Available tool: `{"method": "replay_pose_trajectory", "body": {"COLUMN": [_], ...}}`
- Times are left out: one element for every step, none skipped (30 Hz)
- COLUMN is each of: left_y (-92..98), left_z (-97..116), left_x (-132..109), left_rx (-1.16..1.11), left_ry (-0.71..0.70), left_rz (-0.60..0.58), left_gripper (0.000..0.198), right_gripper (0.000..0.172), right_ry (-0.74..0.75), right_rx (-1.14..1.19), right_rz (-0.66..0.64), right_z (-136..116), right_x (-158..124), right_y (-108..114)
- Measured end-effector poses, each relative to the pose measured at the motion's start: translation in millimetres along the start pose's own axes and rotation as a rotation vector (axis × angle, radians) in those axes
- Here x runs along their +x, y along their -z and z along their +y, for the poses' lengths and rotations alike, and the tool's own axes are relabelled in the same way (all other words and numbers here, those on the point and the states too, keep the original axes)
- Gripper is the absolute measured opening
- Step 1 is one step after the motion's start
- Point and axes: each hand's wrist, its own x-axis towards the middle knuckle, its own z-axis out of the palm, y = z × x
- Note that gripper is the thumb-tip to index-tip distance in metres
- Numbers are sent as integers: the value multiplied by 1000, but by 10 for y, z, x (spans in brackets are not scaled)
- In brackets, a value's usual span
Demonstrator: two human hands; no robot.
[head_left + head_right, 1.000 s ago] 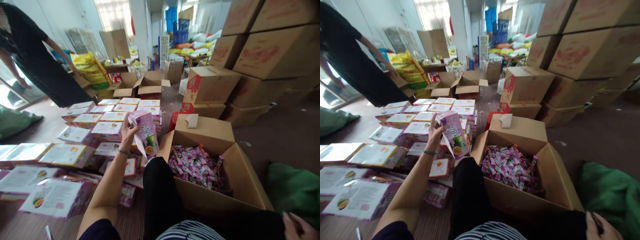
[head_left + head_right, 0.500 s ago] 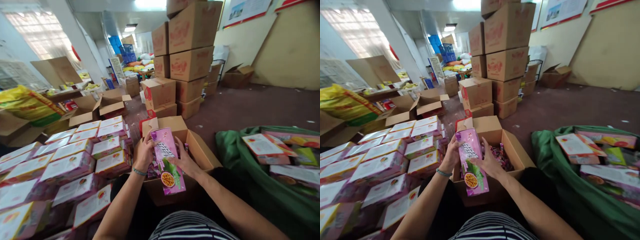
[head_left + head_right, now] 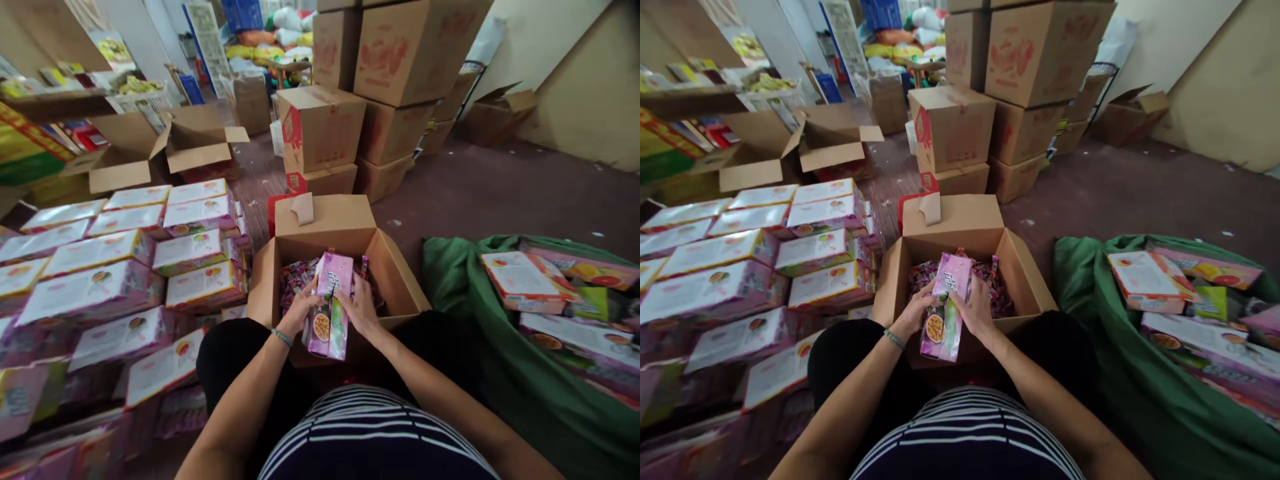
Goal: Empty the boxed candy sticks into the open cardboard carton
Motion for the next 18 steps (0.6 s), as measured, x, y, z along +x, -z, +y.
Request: {"method": "replay_pose_trajectory", "body": {"left_y": [13,22,28,28,24,19,13,11,13,20,30,41,51,56,55,49,39,29], "left_z": [11,33,61,90,119,144,167,186,204,220,237,255,274,293,312,331,347,363], "left_x": [23,44,59,70,76,79,78,76,71,65,58,49,39,29,22,18,20,28], "left_rx": [-6,-16,-28,-36,-35,-22,4,39,71,91,89,63,14,-49,-112,-164,-208,-243], "left_ry": [18,22,16,5,-10,-27,-37,-45,-54,-57,-51,-37,-26,-15,-1,15,19,10], "left_rz": [5,14,24,36,49,64,75,85,95,98,89,69,37,-5,-53,-97,-123,-129], "left_gripper": [99,99,98,97,95,93,90,87,83,78,73,69,66,62,59,57,55,53], "right_gripper": [79,75,68,59,51,44,39,37,34,30,26,26,28,32,35,38,41,43], "right_ry": [132,276,422,564,693,803,885,942,975,989,994,998,1007,1019,1033,1047,1054,1047], "right_rx": [-193,-361,-491,-589,-666,-727,-775,-816,-854,-885,-909,-916,-903,-870,-823,-769,-714,-659], "right_rz": [32,27,-10,-74,-155,-243,-337,-440,-552,-661,-754,-820,-864,-884,-881,-863,-844,-833], "right_z": [8,-7,-46,-106,-182,-269,-360,-449,-531,-605,-672,-734,-797,-864,-937,-1019,-1108,-1201], "right_x": [-3,-2,2,10,20,34,55,81,114,152,196,242,290,338,385,430,473,514], "right_y": [90,178,257,319,360,379,379,367,350,337,334,344,369,405,447,489,526,553]}}
